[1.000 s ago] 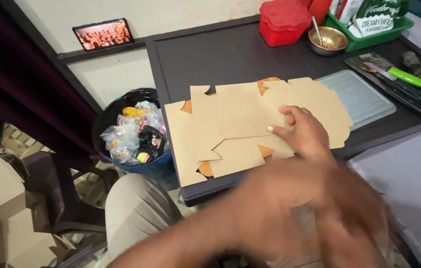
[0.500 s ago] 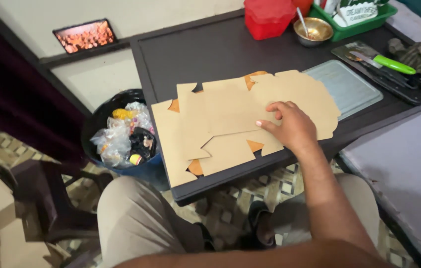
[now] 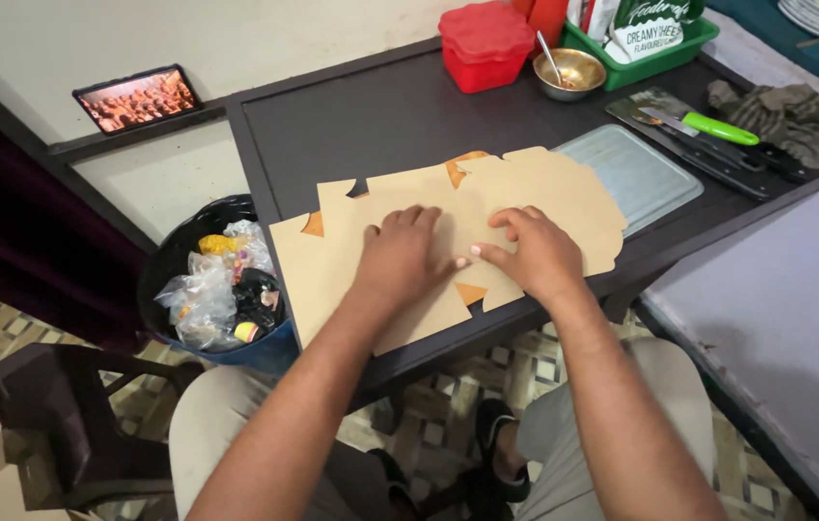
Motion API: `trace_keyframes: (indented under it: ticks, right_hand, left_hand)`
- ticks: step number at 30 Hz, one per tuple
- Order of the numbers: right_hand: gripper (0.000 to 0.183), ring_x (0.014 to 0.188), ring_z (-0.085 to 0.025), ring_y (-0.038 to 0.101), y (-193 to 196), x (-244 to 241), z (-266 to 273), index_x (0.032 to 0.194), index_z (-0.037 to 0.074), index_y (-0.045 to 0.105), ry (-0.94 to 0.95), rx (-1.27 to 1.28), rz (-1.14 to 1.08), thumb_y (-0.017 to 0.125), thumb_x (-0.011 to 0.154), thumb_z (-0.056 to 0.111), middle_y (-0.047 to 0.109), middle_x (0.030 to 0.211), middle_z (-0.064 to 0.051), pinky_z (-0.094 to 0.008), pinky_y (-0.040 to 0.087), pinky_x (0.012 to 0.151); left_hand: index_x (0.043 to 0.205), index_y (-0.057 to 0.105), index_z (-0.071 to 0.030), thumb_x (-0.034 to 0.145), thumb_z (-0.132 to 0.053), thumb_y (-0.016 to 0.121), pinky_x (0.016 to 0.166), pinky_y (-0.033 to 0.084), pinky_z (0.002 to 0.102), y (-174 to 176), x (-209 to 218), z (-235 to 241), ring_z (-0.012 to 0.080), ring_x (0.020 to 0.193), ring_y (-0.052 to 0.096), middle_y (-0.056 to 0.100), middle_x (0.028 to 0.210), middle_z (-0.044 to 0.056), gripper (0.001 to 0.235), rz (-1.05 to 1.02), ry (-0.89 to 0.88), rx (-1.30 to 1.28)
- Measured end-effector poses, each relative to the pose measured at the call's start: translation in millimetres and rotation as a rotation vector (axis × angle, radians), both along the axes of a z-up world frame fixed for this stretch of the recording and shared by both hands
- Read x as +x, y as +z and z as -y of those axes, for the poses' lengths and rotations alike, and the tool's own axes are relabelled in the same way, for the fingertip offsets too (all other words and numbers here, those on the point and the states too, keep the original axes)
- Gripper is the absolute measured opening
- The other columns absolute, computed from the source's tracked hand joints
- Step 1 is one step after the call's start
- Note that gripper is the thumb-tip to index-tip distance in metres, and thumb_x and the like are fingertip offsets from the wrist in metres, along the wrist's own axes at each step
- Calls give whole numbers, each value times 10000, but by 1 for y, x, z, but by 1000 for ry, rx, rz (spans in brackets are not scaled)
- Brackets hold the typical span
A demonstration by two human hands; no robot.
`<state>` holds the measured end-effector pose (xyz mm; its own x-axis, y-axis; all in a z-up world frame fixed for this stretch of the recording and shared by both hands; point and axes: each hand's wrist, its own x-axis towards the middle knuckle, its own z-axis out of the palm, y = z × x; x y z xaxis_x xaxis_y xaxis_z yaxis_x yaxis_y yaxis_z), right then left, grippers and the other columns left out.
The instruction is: The person assembles flat cardboard box blanks into three-dimensional boxes by folding along pre-scored lines and tucking tabs into slots. They repeat the process for multiple units and place each completed box into a stack on the floor.
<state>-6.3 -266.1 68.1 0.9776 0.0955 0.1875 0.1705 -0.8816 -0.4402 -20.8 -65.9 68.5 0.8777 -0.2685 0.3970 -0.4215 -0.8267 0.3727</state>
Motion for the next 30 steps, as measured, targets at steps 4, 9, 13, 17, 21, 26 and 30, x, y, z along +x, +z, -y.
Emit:
trace_keyframes:
  ticks: [4, 9, 13, 17, 21, 26, 30]
  right_hand:
    - [390, 891, -219, 677, -6, 0, 3, 1096, 188, 724, -4, 7, 33, 807, 801, 429, 671, 993, -20, -381, 536, 760]
    - [262, 902, -206, 696, -18, 1, 12, 1091, 186, 753, -23, 173, 13, 715, 927, 387, 714, 1029, -21, -363, 537, 807]
    - [331, 944, -236, 718, 7, -10, 23, 1173, 143, 717, 187, 324, 47, 711, 933, 370, 719, 1146, -44, -354, 554, 856]
    - [617, 1190, -342, 596, 27, -28, 29, 1213, 121, 702, 530, 118, 318, 862, 680, 387, 636, 1294, -93, -505, 443, 954]
    - [701, 1275, -305, 539, 14, -23, 30, 1247, 152, 704, 513, -6, 298, 904, 637, 433, 609, 1366, -32, -533, 407, 1012]
    - [291, 1091, -238, 673, 1, -9, 33, 1074, 116, 762, 506, 104, 236, 805, 787, 148, 740, 1120, -9, -386, 506, 978]
    - [164, 935, -190, 715, 8, -9, 34, 906, 79, 783, 467, 268, 57, 816, 753, 126, 756, 937, -22, -305, 552, 828]
  left_hand:
    - [1357, 588, -121, 796, -566, 760, 1050, 392, 551, 10, 7, -1, 310, 1293, 529, 600, 1355, 108, 736, -231, 111, 46]
    - [1252, 690, -143, 740, -567, 802, 951, 488, 477, 28, 15, -6, 302, 1124, 651, 708, 1177, 105, 674, -376, 102, 44]
    - [1021, 798, -129, 704, -489, 837, 792, 558, 395, 43, 21, -18, 273, 859, 736, 763, 909, 104, 481, -494, 13, -17]
    - [897, 813, -79, 735, -420, 834, 713, 563, 378, 57, 25, -33, 250, 703, 731, 749, 734, 132, 378, -534, -69, -153]
    - [880, 803, -62, 743, -421, 847, 687, 548, 383, 53, 24, -39, 237, 660, 693, 734, 713, 144, 387, -526, -95, -116]
    - [911, 809, -77, 783, -399, 843, 698, 542, 376, 21, 20, -48, 242, 656, 677, 731, 725, 146, 348, -543, -156, -88]
    - [960, 821, -105, 778, -369, 842, 709, 557, 345, 12, 10, -50, 207, 676, 711, 765, 751, 106, 322, -581, -142, -186]
